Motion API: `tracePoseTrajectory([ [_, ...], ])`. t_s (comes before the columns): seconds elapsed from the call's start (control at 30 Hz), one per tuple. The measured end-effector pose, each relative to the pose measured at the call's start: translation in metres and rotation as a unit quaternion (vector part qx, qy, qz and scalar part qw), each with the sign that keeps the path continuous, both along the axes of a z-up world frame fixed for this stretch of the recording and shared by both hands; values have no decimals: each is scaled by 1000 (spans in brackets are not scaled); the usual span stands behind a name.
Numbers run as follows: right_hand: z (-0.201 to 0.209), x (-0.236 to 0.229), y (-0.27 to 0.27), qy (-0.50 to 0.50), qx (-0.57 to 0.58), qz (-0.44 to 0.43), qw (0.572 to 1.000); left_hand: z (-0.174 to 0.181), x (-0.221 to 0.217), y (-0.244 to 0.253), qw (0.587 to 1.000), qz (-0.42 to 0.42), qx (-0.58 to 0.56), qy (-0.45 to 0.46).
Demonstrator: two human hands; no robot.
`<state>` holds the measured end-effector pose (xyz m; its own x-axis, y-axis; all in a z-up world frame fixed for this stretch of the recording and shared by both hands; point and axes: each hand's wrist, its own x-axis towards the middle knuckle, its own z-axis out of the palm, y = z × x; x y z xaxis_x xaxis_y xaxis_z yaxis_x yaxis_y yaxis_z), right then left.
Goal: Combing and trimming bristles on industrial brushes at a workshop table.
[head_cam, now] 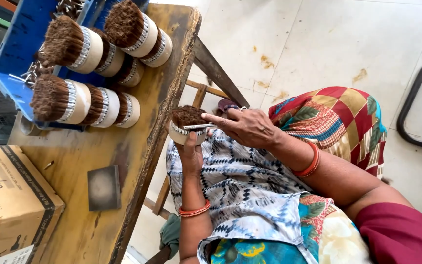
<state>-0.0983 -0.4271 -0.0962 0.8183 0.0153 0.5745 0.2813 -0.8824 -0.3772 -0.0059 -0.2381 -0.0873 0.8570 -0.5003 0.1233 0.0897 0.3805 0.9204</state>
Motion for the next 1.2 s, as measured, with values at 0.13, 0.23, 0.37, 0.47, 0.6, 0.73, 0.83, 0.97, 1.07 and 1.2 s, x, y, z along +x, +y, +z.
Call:
tracePoseTrajectory([
  [0.13,-12,8,7,84,49,7,995,-8,11,7,994,34,61,-89],
  [0.23,-16,11,8,81,119,33,989,-17,16,8,987,52,87,-128],
  [0.37,-18,18,6,66,142,20,987,-22,15,3,988,32,76,-129],
  [0.47,-24,21,3,97,147,-5,984,-17,2,-5,999,8,48,-25],
  [0.6,-33,58,-32,198,154,-91,964,-39,-11,-23,988,-68,7,-137],
  [0.73,-53,49,-37,60,209,-109,970,11,-26,-29,992,-114,20,-45],
  [0.83,3,16,-19,2,240,-62,969,-18,0,1,999,-35,-5,37],
  [0.97,1,-5,-10,-42,196,-2,980,-32,12,7,999,-26,-19,35],
  [1.07,3,-3,-5,-49,102,24,993,-28,9,10,999,-2,-9,48],
  [1.2,0,7,0,26,43,15,999,-9,5,-3,1000,-2,6,-4],
])
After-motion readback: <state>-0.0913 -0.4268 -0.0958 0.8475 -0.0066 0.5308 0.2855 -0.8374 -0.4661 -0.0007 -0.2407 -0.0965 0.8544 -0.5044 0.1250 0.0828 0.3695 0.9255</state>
